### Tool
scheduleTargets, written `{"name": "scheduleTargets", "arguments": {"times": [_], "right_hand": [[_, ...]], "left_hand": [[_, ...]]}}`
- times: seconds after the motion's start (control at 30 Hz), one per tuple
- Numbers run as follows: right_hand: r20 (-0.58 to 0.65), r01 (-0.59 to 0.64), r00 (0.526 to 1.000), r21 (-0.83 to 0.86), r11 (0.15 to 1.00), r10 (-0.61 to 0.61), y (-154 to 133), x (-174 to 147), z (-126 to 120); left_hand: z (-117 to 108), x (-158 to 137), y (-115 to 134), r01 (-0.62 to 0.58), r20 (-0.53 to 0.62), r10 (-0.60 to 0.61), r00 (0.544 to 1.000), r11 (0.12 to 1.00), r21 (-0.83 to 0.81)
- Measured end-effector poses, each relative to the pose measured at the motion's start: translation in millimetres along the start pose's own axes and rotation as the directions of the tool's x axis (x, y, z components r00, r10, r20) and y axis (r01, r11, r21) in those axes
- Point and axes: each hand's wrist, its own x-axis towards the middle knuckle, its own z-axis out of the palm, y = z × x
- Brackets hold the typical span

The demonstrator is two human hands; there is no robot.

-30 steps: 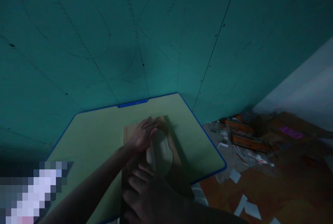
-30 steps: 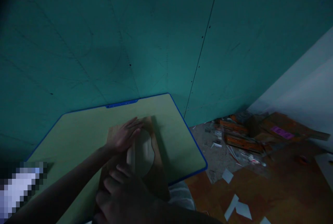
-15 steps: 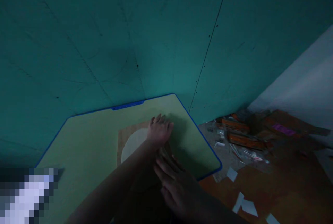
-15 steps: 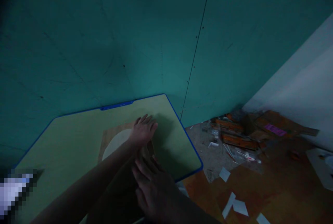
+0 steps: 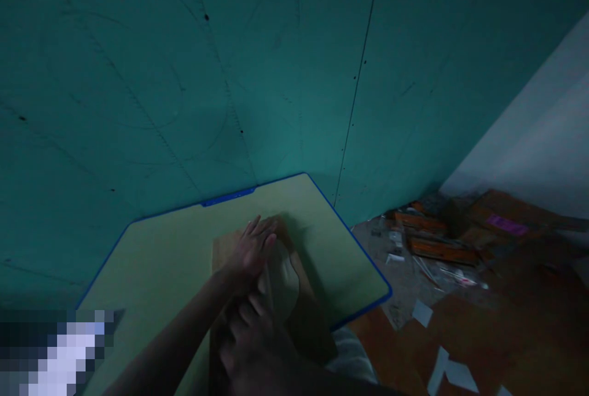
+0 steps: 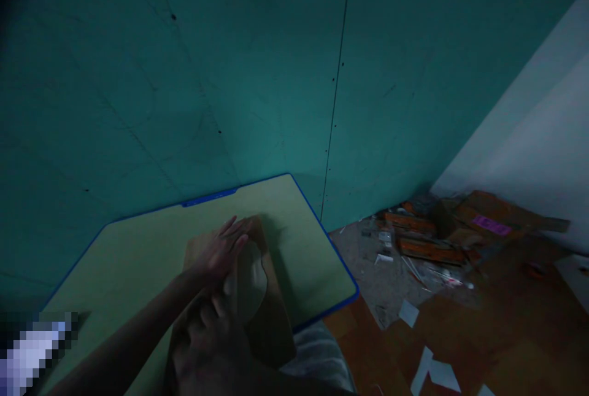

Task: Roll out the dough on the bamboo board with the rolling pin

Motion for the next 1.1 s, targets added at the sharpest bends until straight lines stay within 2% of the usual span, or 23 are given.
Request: {"name": "scheduleTargets", "arguments": {"times": [0.07, 0.13, 0.3, 0.43, 0.57, 0.73, 0.83, 0.93, 1.1], "right_hand": [[-0.010, 0.007, 1.000, -0.020, 1.000, -0.007, 8.5, -4.6, 0.2], [0.021, -0.007, 1.000, 0.032, 0.999, 0.006, 21.4, -16.4, -9.0], [0.114, -0.200, 0.977, 0.202, 0.959, 0.180, 52.4, -56.2, -47.6], [0.168, -0.296, 0.949, 0.198, 0.935, 0.265, 54.4, -71.1, -56.6], [0.116, -0.265, 0.962, 0.182, 0.947, 0.247, 34.4, -58.0, -46.5], [0.071, -0.080, 0.995, 0.176, 0.981, 0.068, 9.2, -24.5, -32.5], [0.095, -0.058, 0.995, 0.171, 0.984, 0.042, 12.2, -22.1, -31.6], [0.106, -0.151, 0.986, 0.199, 0.968, 0.132, 28.5, -39.4, -38.2], [0.134, -0.281, 0.957, 0.193, 0.940, 0.258, 58.7, -79.5, -50.3]], "left_hand": [[2.3, 6.7, 6.5, -0.016, 0.015, 0.016, 1.000, 1.000, -0.006], [7.3, 18.4, 19.5, -0.006, 0.023, 0.007, 1.000, 1.000, -0.013], [21.9, 54.2, 63.4, 0.120, -0.015, -0.120, 0.993, 0.993, -0.009], [23.2, 65.7, 80.9, 0.111, -0.020, -0.111, 0.994, 0.994, -0.021], [15.5, 45.7, 60.9, 0.092, -0.018, -0.092, 0.996, 0.995, -0.024], [3.4, 6.6, 18.3, 0.079, 0.003, -0.079, 0.997, 0.997, -0.017], [2.0, 5.0, 16.9, 0.097, 0.014, -0.097, 0.995, 0.995, -0.016], [7.4, 23.7, 37.9, 0.135, 0.021, -0.135, 0.991, 0.991, -0.019], [19.0, 63.8, 87.9, 0.163, 0.004, -0.163, 0.987, 0.986, -0.022]]}}
